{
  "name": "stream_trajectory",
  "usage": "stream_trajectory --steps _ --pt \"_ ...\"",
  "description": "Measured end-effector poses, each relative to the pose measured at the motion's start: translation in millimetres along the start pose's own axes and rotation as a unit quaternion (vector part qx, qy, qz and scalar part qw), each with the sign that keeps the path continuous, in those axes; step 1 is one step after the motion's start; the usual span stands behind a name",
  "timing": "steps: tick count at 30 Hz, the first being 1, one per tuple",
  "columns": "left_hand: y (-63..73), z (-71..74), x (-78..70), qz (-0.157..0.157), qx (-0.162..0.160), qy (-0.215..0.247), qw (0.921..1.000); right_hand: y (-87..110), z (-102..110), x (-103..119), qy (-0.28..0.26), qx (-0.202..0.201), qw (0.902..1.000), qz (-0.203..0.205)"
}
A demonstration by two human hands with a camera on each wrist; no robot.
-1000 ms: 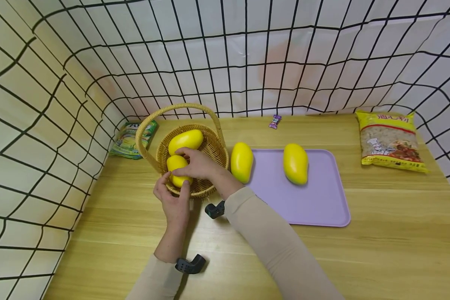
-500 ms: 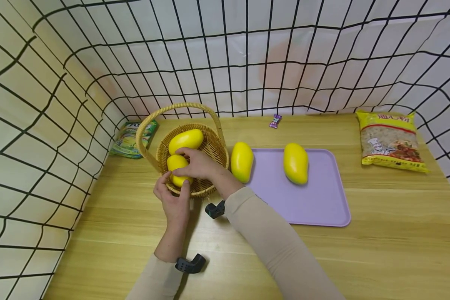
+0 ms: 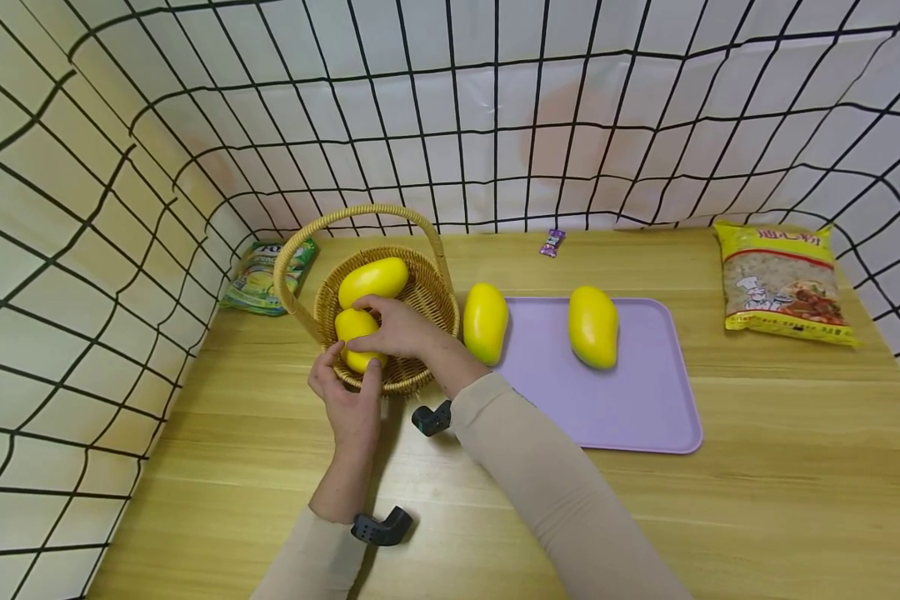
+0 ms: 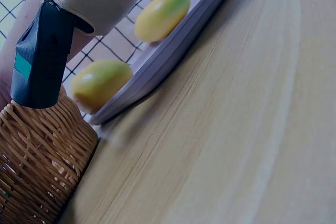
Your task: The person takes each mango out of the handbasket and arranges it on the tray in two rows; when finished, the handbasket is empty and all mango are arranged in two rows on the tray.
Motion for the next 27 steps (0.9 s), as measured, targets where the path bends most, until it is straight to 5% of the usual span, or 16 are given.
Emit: stream_trajectory --steps 17,27 --pt "-0.9 0.8 -0.5 0.000 -0.003 0.030 0.9995 0.4 4.4 0.8 -0.007 -0.020 0.9997 0.010" --pt "-0.7 0.7 -0.2 0.000 -0.001 0.032 0.9995 11.1 19.8 1.4 -0.049 -0.075 0.9948 -0.047"
Point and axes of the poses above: each hand's wrist, its own y-axis away from the middle knuckle, its own z-axis out of the back of the hand, x = y × z, the point moved 4 cm from there along -y, towards the middle knuckle, and after that the axes turned 8 degrees about -x, right-handed, at the moved point
